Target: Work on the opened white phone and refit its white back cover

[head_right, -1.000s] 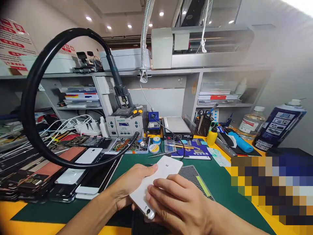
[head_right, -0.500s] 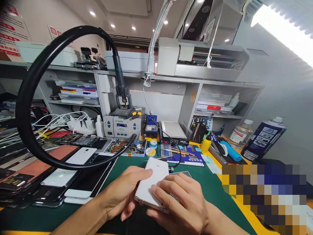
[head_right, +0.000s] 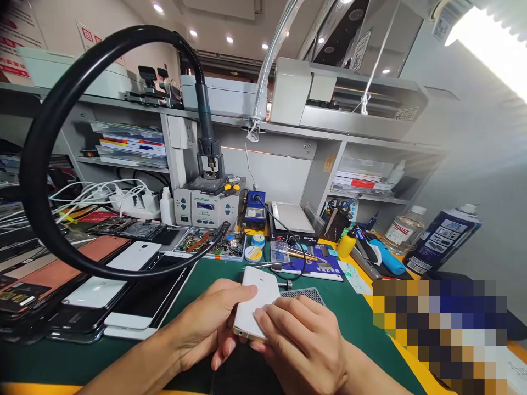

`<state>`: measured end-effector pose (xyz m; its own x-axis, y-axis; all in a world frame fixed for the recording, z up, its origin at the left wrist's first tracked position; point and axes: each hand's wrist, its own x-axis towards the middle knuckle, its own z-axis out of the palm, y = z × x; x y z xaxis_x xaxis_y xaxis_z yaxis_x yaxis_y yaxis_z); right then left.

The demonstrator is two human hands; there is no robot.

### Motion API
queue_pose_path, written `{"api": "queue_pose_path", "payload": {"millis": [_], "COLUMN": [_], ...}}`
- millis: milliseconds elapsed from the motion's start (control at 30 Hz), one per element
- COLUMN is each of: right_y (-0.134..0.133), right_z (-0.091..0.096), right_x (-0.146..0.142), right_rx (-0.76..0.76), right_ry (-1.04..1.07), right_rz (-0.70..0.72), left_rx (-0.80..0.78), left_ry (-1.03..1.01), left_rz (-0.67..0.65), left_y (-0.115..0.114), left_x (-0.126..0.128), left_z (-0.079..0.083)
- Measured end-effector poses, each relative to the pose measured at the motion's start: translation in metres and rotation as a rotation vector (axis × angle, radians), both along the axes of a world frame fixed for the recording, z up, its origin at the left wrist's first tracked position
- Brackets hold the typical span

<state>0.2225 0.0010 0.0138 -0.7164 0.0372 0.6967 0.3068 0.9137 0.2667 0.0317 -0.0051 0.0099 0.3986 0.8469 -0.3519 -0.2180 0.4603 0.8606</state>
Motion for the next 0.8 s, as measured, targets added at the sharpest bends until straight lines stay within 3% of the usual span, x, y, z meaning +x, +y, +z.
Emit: {"api": "queue_pose_path", "payload": {"millis": [233, 433, 800], "right_y": [-0.003, -0.002, 0.005], "right_z": [0.0, 0.008, -0.003], "right_x": [0.0, 0.003, -0.004], "right_rx": [0.019, -0.083, 0.017], "right_ry": [0.014, 0.07, 0.012], "right_rz": [-0.014, 0.004, -0.069], "left_rx": [0.03, -0.084, 0.037], "left_ry": [0.009, -0.059, -0.031], "left_rz": [0.14, 0.078, 0.237], "left_y": [-0.002, 0.001, -0.007], "left_x": [0.001, -0.005, 0.003], "left_z": [0.003, 0.003, 0.001]}}
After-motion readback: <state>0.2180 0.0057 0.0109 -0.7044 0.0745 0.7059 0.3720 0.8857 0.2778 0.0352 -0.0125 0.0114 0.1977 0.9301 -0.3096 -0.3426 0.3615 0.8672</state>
